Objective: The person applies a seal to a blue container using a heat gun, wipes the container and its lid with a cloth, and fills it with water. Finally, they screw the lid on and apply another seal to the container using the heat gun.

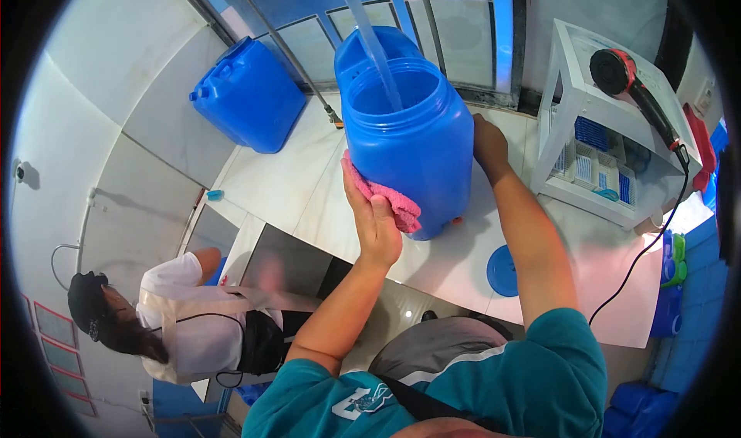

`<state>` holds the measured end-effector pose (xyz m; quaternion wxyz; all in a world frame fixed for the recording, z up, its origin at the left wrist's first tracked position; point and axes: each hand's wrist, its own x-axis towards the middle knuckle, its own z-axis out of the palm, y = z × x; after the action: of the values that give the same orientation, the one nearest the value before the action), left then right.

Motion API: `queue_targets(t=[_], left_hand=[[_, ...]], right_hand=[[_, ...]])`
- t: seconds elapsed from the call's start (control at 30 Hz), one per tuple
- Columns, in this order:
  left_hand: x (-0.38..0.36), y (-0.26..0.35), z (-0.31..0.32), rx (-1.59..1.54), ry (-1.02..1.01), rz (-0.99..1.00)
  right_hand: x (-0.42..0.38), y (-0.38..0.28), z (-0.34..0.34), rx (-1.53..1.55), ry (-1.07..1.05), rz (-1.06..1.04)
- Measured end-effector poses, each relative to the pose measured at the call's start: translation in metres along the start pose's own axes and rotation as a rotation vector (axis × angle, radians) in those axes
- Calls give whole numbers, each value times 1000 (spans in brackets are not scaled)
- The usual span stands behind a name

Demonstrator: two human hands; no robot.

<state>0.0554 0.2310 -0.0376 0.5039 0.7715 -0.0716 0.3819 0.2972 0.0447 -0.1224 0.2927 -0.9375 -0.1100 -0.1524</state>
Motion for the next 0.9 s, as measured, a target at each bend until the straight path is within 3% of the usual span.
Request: queue_targets(t=[0.07,0.23,0.27,0.33,0.37,0.43,0.5,0.57,0.6,0.67,0.7,0.77,0.8,0.87,0.9], left_hand=[[9,4,-2,-54,-7,41],[67,-5,-19,-446,-131,76],[81,-8,-21,-545,-169,84],[110,-9,-31,-512,-222,-34],[127,-14,-36,-476,-268,-144],[170,-38,-52,-400,-380,-170],[203,-42,-54,-325,-485,-195],[235,-18,-52,-43,-760,-70],[250,-24,-47,-50,-755,-65],[262,-24,-38,-44,-953,-53],[262,-25,-37,-45,-949,-54],[249,2,-32,27,-810,-339],[242,-3,-34,25,-805,-339],[226,-29,-31,-369,-630,-186],[211,-39,-28,-517,-475,-218]], right_hand=[[-6,1,-2,16,31,57],[-2,-16,-14,789,82,-101],[-5,-23,-25,787,84,-97],[-25,-52,-63,1319,68,-71],[-37,-62,-76,1314,69,-69],[-63,-84,-93,1368,110,-498],[-81,-112,-98,1253,153,-440],[-87,-122,-97,1135,199,-390],[-86,-125,-97,1152,209,-362],[-86,-126,-96,1169,214,-333],[-86,-124,-96,1161,227,-325],[-87,-122,-93,1156,236,-318],[-87,-120,-91,1157,239,-321],[-86,-120,-89,1155,249,-329],[-87,-121,-88,1153,260,-328]])
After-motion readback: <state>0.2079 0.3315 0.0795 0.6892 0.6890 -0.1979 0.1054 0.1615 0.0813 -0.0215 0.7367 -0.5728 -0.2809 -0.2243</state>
